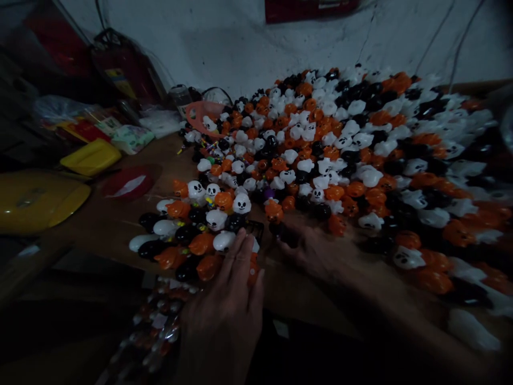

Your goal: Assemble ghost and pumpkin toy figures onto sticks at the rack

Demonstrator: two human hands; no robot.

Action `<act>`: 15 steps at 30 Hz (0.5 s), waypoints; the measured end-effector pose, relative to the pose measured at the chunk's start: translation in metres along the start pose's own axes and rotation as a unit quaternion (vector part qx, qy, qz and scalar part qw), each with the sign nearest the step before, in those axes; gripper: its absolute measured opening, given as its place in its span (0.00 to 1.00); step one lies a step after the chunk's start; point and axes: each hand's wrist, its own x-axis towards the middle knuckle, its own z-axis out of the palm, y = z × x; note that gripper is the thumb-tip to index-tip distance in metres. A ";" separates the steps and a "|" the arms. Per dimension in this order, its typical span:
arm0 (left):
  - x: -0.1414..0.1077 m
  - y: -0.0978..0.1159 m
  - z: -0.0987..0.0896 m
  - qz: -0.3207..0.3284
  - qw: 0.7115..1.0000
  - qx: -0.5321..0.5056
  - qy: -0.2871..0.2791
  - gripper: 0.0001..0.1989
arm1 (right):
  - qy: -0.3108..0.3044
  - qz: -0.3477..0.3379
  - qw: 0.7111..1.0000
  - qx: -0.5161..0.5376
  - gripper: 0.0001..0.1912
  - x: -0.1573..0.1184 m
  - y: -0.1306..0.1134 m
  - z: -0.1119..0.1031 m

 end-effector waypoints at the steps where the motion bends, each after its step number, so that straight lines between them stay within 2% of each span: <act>1: 0.000 -0.001 0.000 0.002 1.000 -0.003 -0.002 0.23 | 0.006 -0.008 1.000 0.015 0.09 0.003 0.001 0.001; 3: -0.001 -0.002 0.000 0.009 1.000 -0.010 -0.006 0.24 | 0.009 -0.045 0.998 0.050 0.10 0.011 0.006 0.003; 6: -0.001 -0.004 0.001 0.012 1.000 -0.016 -0.017 0.25 | -0.025 -0.103 0.989 0.100 0.10 0.022 0.014 0.009; 9: -0.001 -0.005 0.002 -0.009 0.999 -0.012 -0.034 0.26 | -0.051 -0.119 0.983 0.129 0.11 0.033 0.017 0.016; 12: 0.000 -0.005 0.003 -0.016 0.998 -0.017 -0.060 0.26 | -0.047 -0.148 0.983 0.100 0.11 0.038 0.018 0.022; 15: 0.000 -0.006 0.003 -0.014 0.997 -0.020 -0.067 0.26 | -0.045 -0.169 0.984 0.022 0.09 0.039 0.018 0.023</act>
